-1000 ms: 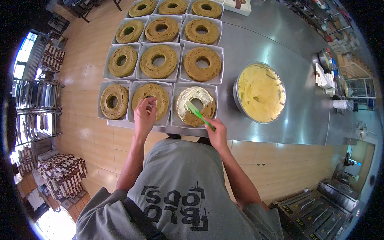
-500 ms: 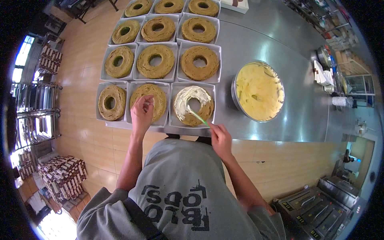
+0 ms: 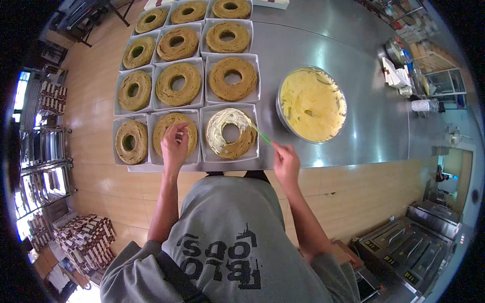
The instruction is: Spreading frosting on several cakes using a spatula.
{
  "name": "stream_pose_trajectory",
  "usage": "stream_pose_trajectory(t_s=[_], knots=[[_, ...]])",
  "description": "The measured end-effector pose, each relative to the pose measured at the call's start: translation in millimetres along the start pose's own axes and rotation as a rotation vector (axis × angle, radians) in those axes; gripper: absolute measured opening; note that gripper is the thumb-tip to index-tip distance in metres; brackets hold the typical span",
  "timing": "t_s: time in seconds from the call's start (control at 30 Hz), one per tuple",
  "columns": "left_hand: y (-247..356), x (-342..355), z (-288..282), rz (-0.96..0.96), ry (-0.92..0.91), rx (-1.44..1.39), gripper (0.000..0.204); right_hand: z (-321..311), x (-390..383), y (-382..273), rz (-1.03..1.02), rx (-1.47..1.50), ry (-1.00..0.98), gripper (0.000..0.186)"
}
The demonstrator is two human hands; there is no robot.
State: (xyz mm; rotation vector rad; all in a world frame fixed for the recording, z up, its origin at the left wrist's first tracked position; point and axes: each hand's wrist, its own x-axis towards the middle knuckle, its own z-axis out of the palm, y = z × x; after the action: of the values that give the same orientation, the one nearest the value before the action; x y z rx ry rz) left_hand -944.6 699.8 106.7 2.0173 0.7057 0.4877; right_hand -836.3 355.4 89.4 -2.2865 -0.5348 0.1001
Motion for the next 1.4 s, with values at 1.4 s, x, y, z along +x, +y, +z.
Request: stream_pose_trajectory(t_s=[1.4], knots=[[111, -9, 112, -0.049, -0.056, 0.105, 0.026, -139, 155, 118, 0.664, 1.031, -0.386, 0.033]])
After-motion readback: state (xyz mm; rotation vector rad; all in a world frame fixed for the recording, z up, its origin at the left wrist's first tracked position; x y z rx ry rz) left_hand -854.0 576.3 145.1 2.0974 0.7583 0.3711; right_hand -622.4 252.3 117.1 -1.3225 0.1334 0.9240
